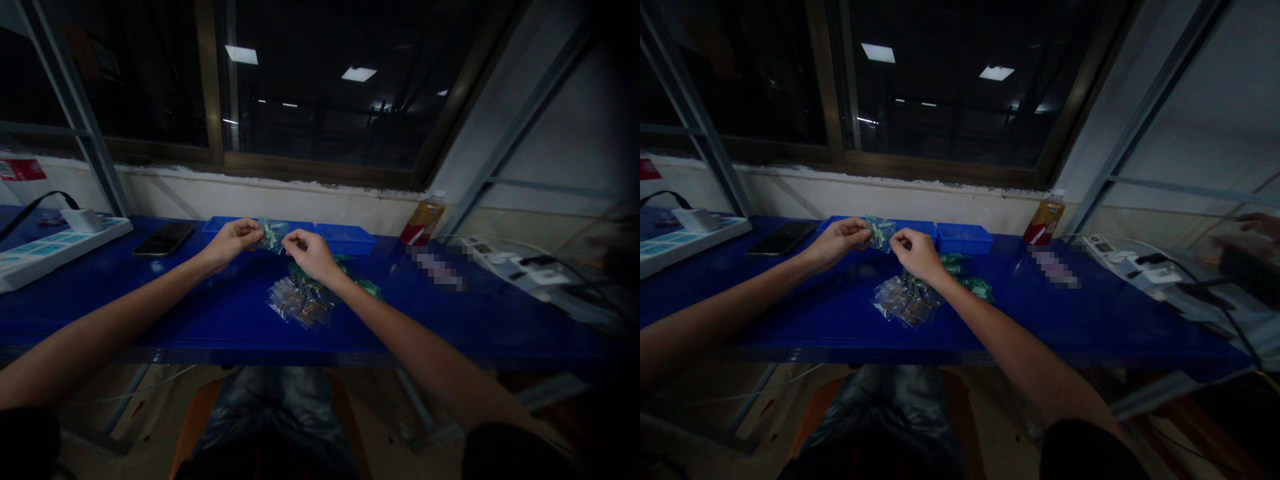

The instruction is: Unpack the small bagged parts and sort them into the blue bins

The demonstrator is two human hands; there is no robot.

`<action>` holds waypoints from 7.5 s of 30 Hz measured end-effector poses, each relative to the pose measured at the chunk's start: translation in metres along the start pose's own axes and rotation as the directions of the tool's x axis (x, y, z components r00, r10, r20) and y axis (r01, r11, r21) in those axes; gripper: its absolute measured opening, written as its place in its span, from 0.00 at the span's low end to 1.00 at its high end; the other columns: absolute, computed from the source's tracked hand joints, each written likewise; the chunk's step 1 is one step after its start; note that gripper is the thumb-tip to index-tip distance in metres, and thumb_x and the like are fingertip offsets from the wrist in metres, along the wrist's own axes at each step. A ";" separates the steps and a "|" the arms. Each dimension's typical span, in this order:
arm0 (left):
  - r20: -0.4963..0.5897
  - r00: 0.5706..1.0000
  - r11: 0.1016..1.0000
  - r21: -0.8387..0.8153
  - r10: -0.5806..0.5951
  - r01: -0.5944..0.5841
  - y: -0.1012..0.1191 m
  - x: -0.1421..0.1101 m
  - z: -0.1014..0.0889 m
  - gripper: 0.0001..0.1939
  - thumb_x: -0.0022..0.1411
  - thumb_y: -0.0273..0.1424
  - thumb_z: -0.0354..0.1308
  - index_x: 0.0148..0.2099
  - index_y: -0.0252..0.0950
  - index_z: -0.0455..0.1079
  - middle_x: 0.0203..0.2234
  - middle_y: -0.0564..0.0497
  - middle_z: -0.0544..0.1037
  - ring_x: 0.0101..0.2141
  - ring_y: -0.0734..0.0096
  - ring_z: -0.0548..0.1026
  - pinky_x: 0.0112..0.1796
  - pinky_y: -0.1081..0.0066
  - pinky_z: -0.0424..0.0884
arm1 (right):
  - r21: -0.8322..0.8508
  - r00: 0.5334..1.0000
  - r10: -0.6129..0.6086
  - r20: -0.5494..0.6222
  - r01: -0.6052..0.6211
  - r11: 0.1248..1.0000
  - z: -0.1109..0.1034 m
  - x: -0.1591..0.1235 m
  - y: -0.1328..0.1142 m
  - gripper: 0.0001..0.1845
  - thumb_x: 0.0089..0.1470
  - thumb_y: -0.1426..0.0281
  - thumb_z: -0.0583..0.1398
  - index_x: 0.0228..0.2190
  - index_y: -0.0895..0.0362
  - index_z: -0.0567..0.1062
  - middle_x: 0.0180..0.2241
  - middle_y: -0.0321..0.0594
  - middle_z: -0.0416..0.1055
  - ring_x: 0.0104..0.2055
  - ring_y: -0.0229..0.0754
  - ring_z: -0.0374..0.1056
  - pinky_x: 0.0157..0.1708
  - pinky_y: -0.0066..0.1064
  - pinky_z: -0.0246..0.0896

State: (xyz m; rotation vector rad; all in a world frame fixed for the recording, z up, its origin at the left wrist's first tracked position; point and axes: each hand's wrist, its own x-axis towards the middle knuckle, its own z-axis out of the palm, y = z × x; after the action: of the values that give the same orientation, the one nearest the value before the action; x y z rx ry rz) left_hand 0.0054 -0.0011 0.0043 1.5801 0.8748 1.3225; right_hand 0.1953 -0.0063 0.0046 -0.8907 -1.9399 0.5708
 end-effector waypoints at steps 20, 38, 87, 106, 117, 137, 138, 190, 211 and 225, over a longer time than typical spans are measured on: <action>0.292 0.816 0.483 0.687 0.500 -0.542 -0.001 -0.008 0.005 0.10 0.54 0.20 0.49 0.36 0.34 0.69 0.43 0.46 0.60 0.46 0.66 0.62 0.49 0.61 0.60 | 0.315 0.980 0.198 0.014 -0.192 0.929 0.006 0.004 0.008 0.09 0.47 0.66 0.57 0.31 0.58 0.67 0.24 0.35 0.68 0.26 0.34 0.65 0.25 0.26 0.62; 0.058 0.988 0.967 0.202 0.143 -0.152 0.005 -0.004 0.007 0.10 0.53 0.35 0.56 0.34 0.33 0.63 0.26 0.51 0.67 0.27 0.74 0.65 0.28 0.74 0.61 | -0.403 0.926 -0.376 -0.046 0.327 0.855 -0.003 -0.005 0.001 0.10 0.47 0.74 0.55 0.33 0.53 0.73 0.40 0.42 0.58 0.47 0.43 0.57 0.47 0.39 0.56; 0.232 0.884 0.648 0.609 0.407 -0.458 0.002 -0.011 0.009 0.07 0.57 0.30 0.50 0.34 0.31 0.65 0.27 0.51 0.70 0.28 0.75 0.68 0.30 0.76 0.63 | 0.094 0.979 0.156 0.129 -0.169 0.981 0.001 0.004 0.009 0.25 0.52 0.50 0.50 0.26 0.58 0.73 0.27 0.40 0.70 0.32 0.38 0.64 0.33 0.32 0.57; 0.149 0.974 0.868 0.447 0.169 -0.219 0.003 -0.008 0.010 0.23 0.64 0.42 0.40 0.35 0.30 0.68 0.31 0.46 0.74 0.34 0.68 0.70 0.37 0.69 0.65 | -0.276 0.951 -0.296 0.086 0.308 0.910 -0.003 -0.001 0.007 0.20 0.52 0.76 0.50 0.45 0.54 0.71 0.36 0.41 0.69 0.38 0.39 0.64 0.41 0.34 0.59; 0.045 0.973 0.897 0.381 0.225 -0.225 -0.002 -0.003 0.006 0.12 0.57 0.36 0.51 0.33 0.30 0.67 0.24 0.51 0.70 0.26 0.75 0.67 0.29 0.74 0.63 | -0.321 0.954 -0.286 0.086 0.299 0.899 -0.002 -0.004 0.003 0.29 0.47 0.77 0.53 0.52 0.50 0.64 0.45 0.42 0.60 0.48 0.42 0.59 0.47 0.36 0.59; 0.184 0.957 0.900 0.338 0.224 -0.275 0.007 -0.012 0.015 0.15 0.55 0.37 0.56 0.41 0.31 0.66 0.36 0.47 0.72 0.37 0.69 0.70 0.38 0.70 0.66 | -0.403 0.948 -0.316 -0.044 0.273 0.874 0.006 -0.003 0.005 0.21 0.49 0.71 0.55 0.47 0.58 0.65 0.40 0.44 0.67 0.42 0.44 0.62 0.44 0.38 0.58; 0.182 0.962 0.898 0.356 0.203 -0.257 0.006 -0.011 0.014 0.17 0.56 0.39 0.55 0.42 0.31 0.66 0.37 0.46 0.72 0.37 0.69 0.69 0.37 0.70 0.66 | -0.430 0.944 -0.327 -0.041 0.279 0.859 0.004 -0.003 0.005 0.20 0.49 0.71 0.54 0.47 0.58 0.65 0.40 0.45 0.67 0.43 0.45 0.61 0.44 0.39 0.57; 0.148 0.969 0.978 0.099 -0.196 0.183 -0.007 -0.003 0.006 0.28 0.60 0.51 0.40 0.34 0.31 0.68 0.30 0.43 0.73 0.30 0.68 0.71 0.29 0.71 0.66 | -0.358 0.927 -0.374 -0.013 0.345 0.868 -0.002 -0.003 0.006 0.12 0.52 0.73 0.53 0.34 0.53 0.75 0.33 0.40 0.66 0.38 0.39 0.62 0.39 0.34 0.58; 0.532 0.769 0.418 0.645 0.355 -0.640 -0.006 -0.013 0.010 0.10 0.62 0.31 0.49 0.44 0.34 0.66 0.39 0.47 0.68 0.42 0.68 0.66 0.45 0.66 0.63 | -0.186 0.994 -0.090 -0.067 0.076 0.980 0.000 0.005 0.011 0.11 0.52 0.67 0.53 0.27 0.58 0.73 0.25 0.37 0.68 0.29 0.36 0.61 0.31 0.28 0.54; 0.699 0.713 0.492 0.607 0.042 -0.624 0.007 -0.021 0.014 0.18 0.59 0.43 0.53 0.43 0.34 0.67 0.39 0.48 0.71 0.42 0.66 0.67 0.45 0.66 0.60 | 0.000 0.866 0.091 -0.491 -0.104 0.995 -0.067 0.031 0.058 0.17 0.46 0.60 0.55 0.32 0.61 0.72 0.25 0.37 0.69 0.19 0.34 0.63 0.20 0.28 0.58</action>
State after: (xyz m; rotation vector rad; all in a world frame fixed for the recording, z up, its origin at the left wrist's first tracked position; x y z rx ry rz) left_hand 0.0156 -0.0251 0.0026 2.8821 0.7777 0.4685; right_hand 0.2640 0.0569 0.0146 -1.0408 -1.4470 0.3314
